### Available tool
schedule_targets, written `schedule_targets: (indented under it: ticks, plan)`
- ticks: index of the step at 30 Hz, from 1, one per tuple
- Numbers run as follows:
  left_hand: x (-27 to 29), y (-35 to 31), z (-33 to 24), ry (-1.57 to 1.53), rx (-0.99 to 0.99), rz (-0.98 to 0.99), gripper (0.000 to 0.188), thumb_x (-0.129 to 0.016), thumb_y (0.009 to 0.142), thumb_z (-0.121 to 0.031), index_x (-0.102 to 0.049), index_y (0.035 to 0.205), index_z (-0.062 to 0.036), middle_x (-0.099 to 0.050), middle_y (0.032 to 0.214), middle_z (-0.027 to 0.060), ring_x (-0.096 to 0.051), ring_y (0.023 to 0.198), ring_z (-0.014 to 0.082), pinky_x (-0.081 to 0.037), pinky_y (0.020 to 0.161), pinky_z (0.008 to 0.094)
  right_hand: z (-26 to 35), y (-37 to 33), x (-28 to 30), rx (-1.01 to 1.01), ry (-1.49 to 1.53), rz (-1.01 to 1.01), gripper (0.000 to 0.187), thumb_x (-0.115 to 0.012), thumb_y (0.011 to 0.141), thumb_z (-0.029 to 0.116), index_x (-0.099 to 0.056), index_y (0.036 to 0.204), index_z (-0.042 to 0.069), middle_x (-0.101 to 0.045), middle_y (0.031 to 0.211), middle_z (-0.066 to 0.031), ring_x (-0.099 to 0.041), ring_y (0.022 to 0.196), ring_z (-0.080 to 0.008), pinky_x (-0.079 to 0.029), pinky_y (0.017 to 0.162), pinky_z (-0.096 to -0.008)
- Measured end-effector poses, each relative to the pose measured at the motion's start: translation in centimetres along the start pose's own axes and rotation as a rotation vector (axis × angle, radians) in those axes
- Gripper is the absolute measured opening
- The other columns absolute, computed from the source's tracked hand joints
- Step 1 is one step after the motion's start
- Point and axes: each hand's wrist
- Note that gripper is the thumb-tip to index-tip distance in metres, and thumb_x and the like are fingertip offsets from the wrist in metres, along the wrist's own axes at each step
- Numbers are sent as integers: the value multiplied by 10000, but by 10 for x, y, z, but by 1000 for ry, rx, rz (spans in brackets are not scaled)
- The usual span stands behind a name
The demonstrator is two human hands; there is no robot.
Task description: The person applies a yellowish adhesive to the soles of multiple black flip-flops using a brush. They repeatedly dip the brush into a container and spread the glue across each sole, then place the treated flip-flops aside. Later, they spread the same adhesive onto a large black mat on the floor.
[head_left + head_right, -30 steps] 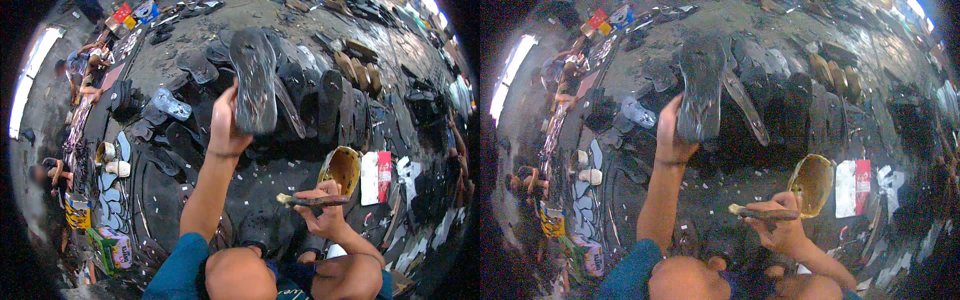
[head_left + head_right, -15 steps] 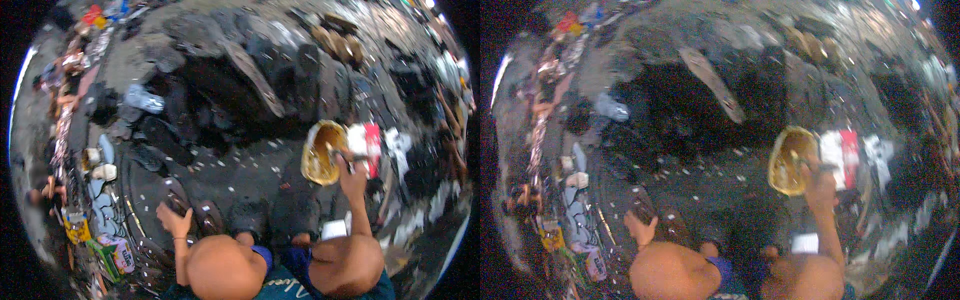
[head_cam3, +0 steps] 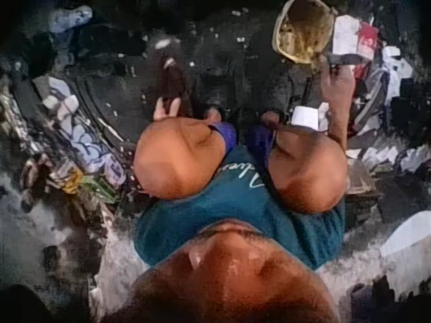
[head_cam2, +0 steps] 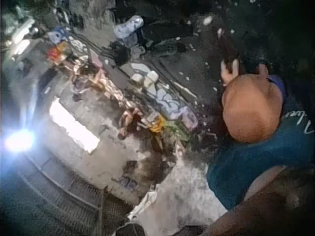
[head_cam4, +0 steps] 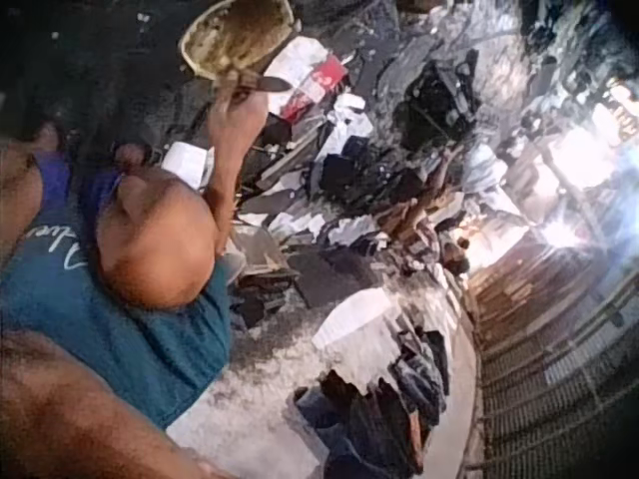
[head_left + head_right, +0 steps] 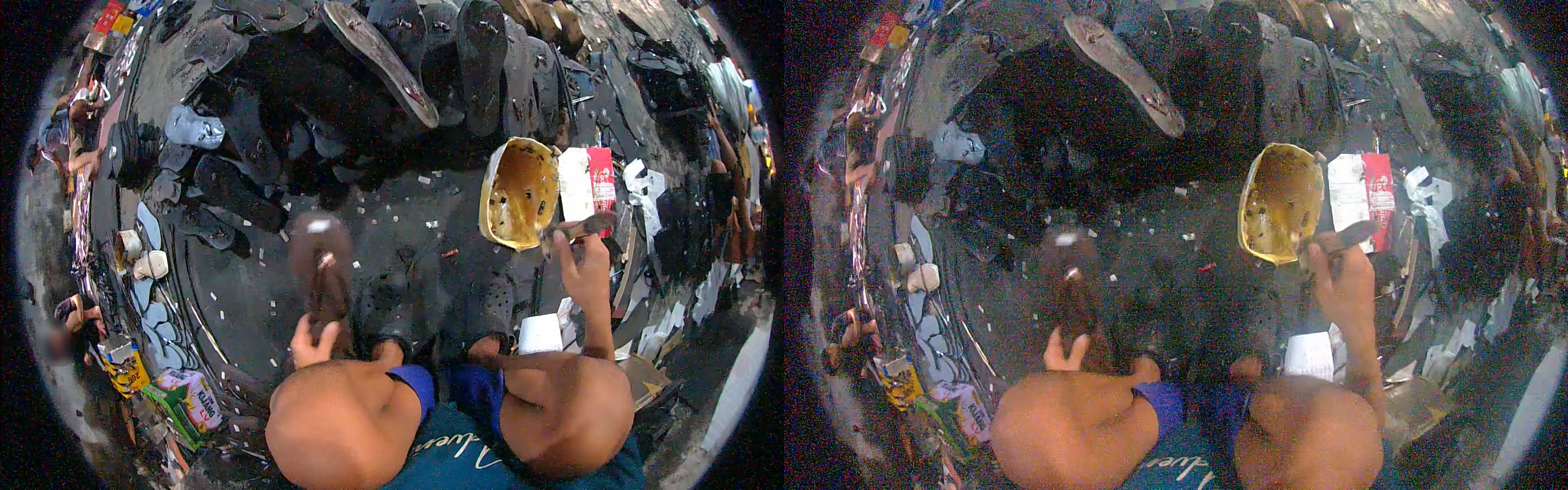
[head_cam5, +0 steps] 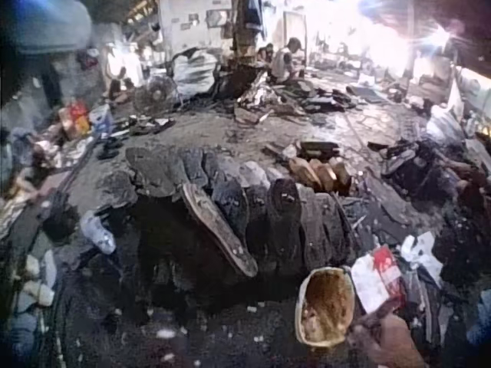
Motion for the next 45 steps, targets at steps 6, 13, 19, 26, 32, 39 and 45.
schedule_targets:
  ticks: [6, 13, 19, 26, 32, 39, 45]
  plan:
    - [-38, 60, 25, 560, -248, -8, 420, -698, 910, -225, -594, 1210, 49, -659, 1129, 164, -640, 1014, 211, -477, 914, 329, -5, -7, -20, 92, -155, 36, 289, -678, 876, 276, -649, 994, 14, -661, 846, -201, -654, 788, -382, -498, 710, -469]
    - [-82, 66, -4, 451, -547, 112, 509, -727, 865, -257, -587, 1268, 21, -592, 1272, 226, -532, 1235, 366, -407, 1061, 420, -7, -27, -15, -77, 112, 500, 241, -672, 904, 207, -667, 1064, 27, -702, 953, -169, -686, 901, -288, -527, 808, -401]
    - [-116, 146, -12, 458, -658, 294, 609, -485, 998, -377, -421, 1433, 44, -423, 1472, 258, -371, 1405, 355, -279, 1162, 381, 62, 0, -46, 87, 889, 295, 197, -689, 911, 140, -675, 1074, 31, -696, 1035, -112, -667, 958, -181, -527, 811, -321]
    - [-129, 125, -87, -906, -203, 845, 484, -342, 1030, -367, -577, 1269, -18, -662, 1149, 150, -679, 971, 279, -572, 865, 402, 136, 50, -80, 766, 542, -158, 263, -716, 803, 94, -698, 1065, 112, -702, 1034, -96, -651, 915, -307, -488, 810, -417]
    - [-133, 92, -99, -648, 56, 575, 563, -304, 1030, -381, -416, 1447, -21, -517, 1405, 169, -561, 1236, 317, -484, 1030, 459, 129, 77, -68, 561, 394, -92, 254, -716, 814, 76, -706, 1067, 97, -703, 1029, -94, -662, 978, -288, -490, 850, -398]
    - [-106, 114, -98, -834, -135, 779, 728, -380, 961, -530, -355, 1477, -16, -443, 1458, 206, -495, 1298, 351, -436, 1072, 487, 127, 33, -70, 670, 628, -115, 271, -763, 805, 93, -702, 1069, 97, -713, 1012, -82, -674, 951, -260, -503, 835, -375]
    - [-127, 99, -83, -923, 22, 771, 606, -344, 995, -469, -478, 1409, -47, -547, 1371, 160, -554, 1227, 327, -457, 1050, 472, 135, 78, -59, 657, 486, -254, 180, -706, 859, 85, -683, 1034, 48, -717, 918, -100, -699, 846, -259, -525, 730, -341]
Point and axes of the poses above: each hand's wrist, its own y-axis towards the middle knuckle, its own x-axis out of the back of the hand, z = x × y
